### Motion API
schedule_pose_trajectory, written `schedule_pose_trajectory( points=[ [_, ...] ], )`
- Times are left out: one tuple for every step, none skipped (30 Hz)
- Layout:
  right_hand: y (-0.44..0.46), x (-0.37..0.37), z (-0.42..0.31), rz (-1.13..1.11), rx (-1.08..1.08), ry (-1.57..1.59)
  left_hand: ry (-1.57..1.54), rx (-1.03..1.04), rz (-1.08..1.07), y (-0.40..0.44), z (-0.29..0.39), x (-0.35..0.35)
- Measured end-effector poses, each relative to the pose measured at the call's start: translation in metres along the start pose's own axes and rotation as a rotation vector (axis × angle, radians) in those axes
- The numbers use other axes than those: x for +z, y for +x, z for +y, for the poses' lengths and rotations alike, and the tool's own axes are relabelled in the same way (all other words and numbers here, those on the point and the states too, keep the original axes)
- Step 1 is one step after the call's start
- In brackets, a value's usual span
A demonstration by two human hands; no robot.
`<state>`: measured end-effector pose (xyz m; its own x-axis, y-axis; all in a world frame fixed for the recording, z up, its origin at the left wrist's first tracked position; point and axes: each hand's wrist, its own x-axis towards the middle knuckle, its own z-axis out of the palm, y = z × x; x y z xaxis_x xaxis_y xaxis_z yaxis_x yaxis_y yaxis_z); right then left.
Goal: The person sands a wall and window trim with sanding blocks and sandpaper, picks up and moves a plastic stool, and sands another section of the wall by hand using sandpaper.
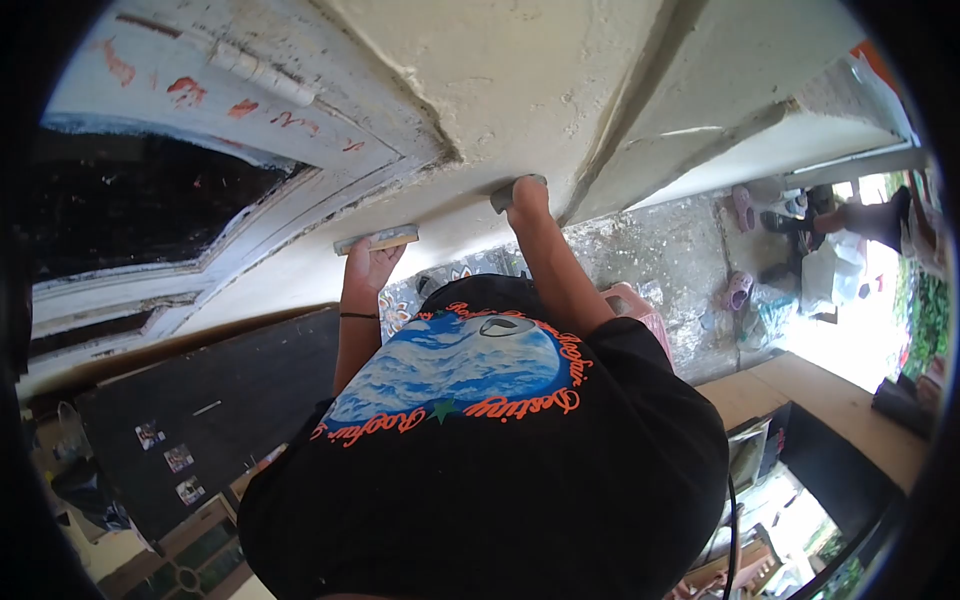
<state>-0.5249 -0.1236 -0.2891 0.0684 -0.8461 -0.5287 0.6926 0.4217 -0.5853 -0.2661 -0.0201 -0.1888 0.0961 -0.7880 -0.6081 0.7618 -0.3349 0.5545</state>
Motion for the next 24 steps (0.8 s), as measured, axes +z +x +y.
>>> schedule_pose_trajectory(
  points=[
    [-0.01, 0.009, -0.005, -0.019, 0.016, -0.029, -0.031, 0.017, 0.014, 0.001, -0.001, -0.002],
    [-0.035, 0.03, -0.019, 0.024, 0.029, 0.021, -0.098, 0.06, 0.069, 0.004, 0.0, -0.003],
    [-0.053, 0.048, -0.027, 0.067, 0.042, 0.073, -0.163, 0.104, 0.123, 0.005, 0.004, -0.007],
    [-0.06, 0.06, -0.025, 0.045, 0.058, 0.052, -0.215, 0.132, 0.126, 0.007, 0.009, -0.015],
    [-0.067, 0.071, -0.018, 0.085, 0.007, 0.06, -0.233, 0.15, 0.144, 0.006, 0.017, -0.025],
    [-0.071, 0.08, -0.007, 0.128, -0.044, 0.073, -0.25, 0.142, 0.167, 0.006, 0.027, -0.035],
    [-0.07, 0.084, 0.003, 0.119, -0.03, 0.063, -0.264, 0.13, 0.185, 0.008, 0.038, -0.045],
    [-0.063, 0.078, 0.01, 0.12, -0.034, -0.039, -0.257, 0.133, 0.156, 0.014, 0.047, -0.063],
    [-0.056, 0.069, 0.017, 0.127, -0.041, -0.144, -0.27, 0.13, 0.164, 0.018, 0.056, -0.082],
    [-0.059, 0.071, 0.019, 0.074, 0.053, -0.141, -0.303, 0.166, 0.187, 0.015, 0.066, -0.092],
    [-0.068, 0.074, 0.03, 0.08, 0.056, -0.15, -0.331, 0.201, 0.208, 0.012, 0.074, -0.1],
    [-0.074, 0.082, 0.04, 0.075, 0.007, -0.084, -0.309, 0.289, 0.062, 0.006, 0.082, -0.109],
    [-0.082, 0.097, 0.039, 0.067, -0.044, -0.025, -0.228, 0.343, 0.045, -0.026, 0.095, -0.081],
    [-0.017, 0.022, 0.092, -0.219, -0.438, -0.657, -0.275, 0.315, 0.079, -0.024, 0.102, -0.093],
    [0.005, 0.0, 0.108, -0.221, -0.428, -0.677, -0.322, 0.287, 0.117, -0.022, 0.113, -0.11],
    [0.023, -0.01, 0.119, -0.171, -0.393, -0.768, -0.319, 0.251, 0.179, -0.015, 0.121, -0.126],
    [0.032, -0.016, 0.127, -0.119, -0.356, -0.859, -0.335, 0.248, 0.185, -0.006, 0.123, -0.15],
    [0.035, -0.016, 0.132, -0.065, -0.323, -0.947, -0.355, 0.275, 0.218, 0.006, 0.121, -0.178],
    [0.013, 0.009, 0.106, -0.068, -0.329, -0.96, -0.375, 0.304, 0.246, 0.014, 0.121, -0.194],
    [-0.023, 0.051, 0.092, 0.029, -0.161, -0.551, -0.394, 0.345, 0.148, 0.007, 0.126, -0.2],
    [-0.064, 0.108, 0.086, 0.105, -0.006, -0.138, -0.361, 0.391, 0.09, -0.011, 0.133, -0.185],
    [-0.092, 0.143, 0.08, 0.101, -0.001, -0.032, -0.38, 0.4, 0.127, -0.024, 0.147, -0.167],
    [-0.095, 0.146, 0.084, 0.103, 0.003, -0.042, -0.393, 0.395, 0.185, -0.038, 0.152, -0.163],
    [-0.096, 0.15, 0.089, 0.145, -0.01, -0.078, -0.399, 0.395, 0.188, -0.032, 0.153, -0.181]
  ],
)
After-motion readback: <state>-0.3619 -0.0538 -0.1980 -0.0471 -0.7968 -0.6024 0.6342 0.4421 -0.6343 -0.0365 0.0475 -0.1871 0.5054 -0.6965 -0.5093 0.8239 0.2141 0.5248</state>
